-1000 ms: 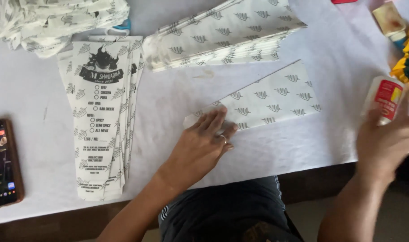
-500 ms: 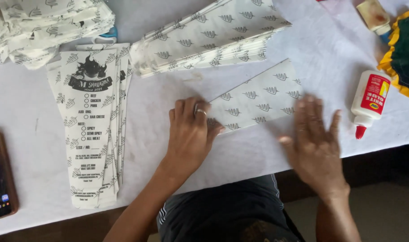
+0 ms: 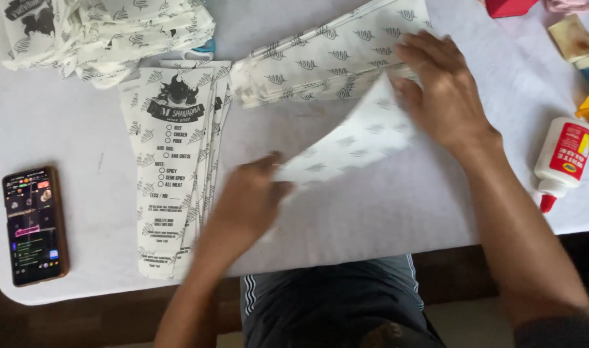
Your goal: Rapidly folding paper packaging sleeves and applying glue to the edges to assemble them.
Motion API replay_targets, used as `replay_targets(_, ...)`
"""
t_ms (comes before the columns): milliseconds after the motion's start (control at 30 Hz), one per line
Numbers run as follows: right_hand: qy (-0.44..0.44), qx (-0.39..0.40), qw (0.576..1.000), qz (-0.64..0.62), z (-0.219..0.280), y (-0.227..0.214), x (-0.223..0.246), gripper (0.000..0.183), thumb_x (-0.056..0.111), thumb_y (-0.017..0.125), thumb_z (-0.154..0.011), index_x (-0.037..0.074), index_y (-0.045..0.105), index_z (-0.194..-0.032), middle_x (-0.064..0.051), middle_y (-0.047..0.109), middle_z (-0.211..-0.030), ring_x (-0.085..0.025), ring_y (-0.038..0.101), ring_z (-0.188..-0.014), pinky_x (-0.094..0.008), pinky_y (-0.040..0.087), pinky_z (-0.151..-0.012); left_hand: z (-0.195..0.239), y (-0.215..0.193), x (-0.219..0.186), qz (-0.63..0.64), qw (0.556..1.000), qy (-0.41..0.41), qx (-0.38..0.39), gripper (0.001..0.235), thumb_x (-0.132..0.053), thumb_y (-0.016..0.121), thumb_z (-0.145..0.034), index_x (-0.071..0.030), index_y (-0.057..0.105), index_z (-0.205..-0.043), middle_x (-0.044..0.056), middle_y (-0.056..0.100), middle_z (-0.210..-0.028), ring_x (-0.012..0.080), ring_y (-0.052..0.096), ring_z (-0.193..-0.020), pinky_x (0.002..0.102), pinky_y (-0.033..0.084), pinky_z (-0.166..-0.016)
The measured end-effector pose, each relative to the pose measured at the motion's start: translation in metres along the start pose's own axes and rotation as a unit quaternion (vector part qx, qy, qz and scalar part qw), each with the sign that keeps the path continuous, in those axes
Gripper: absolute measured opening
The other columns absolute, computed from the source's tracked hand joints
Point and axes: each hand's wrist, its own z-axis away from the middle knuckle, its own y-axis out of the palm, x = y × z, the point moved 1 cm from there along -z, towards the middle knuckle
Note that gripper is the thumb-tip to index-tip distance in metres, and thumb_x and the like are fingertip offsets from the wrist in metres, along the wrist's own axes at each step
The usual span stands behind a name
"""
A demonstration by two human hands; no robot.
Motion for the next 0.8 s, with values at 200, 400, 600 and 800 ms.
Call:
replay_targets(200,-0.030,-0.010,0.990,0.137,-0.014,0.041,-0.017,0.045,-0.002,0.067,-0.094,0.002,0.072,-0.138,-0.021,0.076,-0.126,-0.041,0.068,-0.121,-0.050,0.056,-0.103,0.103,-0.109,0.040,-0.332,0.906,-0.049,-0.260,0.013,-0.003,0.072,-0.117,0.001,0.072,-0.106,0.018,0.059,-0.075,0.0334,0.051,-0.057,0.050,0.037,-0.060)
replay_targets(400,-0.120,-0.108,0.979,0.123,0.004,-0.019,0.043,0.012,-0.012,0.068,-0.109,-0.006,0.079,-0.109,-0.018,0.081,-0.113,-0.038,0.078,-0.101,-0.046,0.064,-0.098,0.124,-0.073,0.076,-0.531,0.762,-0.161,-0.333,0.035,0.013,0.067,-0.119,-0.013,0.070,-0.095,-0.006,0.045,-0.067,0.0068,0.034,-0.054,0.023,0.021,-0.047)
replay_targets(600,-0.018,-0.034,0.997,0.074,0.084,-0.041,0.102,0.021,-0.010,0.064,-0.102,-0.003,0.079,-0.115,-0.021,0.077,-0.120,-0.045,0.073,-0.118,-0.049,0.060,-0.102,0.093,-0.020,0.041,-0.559,0.783,-0.165,-0.217,0.035,-0.037,0.058,-0.116,-0.009,0.075,-0.104,0.009,0.080,-0.105,0.0221,0.073,-0.085,0.027,0.061,-0.058)
replay_targets(800,0.136,-0.032,0.990,0.001,0.127,-0.062,0.083,0.034,-0.006,0.079,-0.097,-0.011,0.071,-0.130,-0.029,0.071,-0.133,-0.043,0.068,-0.126,-0.050,0.050,-0.115,0.052,0.025,0.010,-0.245,0.925,0.062,-0.285,0.030,-0.011,0.076,-0.097,0.015,0.067,-0.107,0.031,0.060,-0.123,0.0411,0.061,-0.116,0.043,0.060,-0.093)
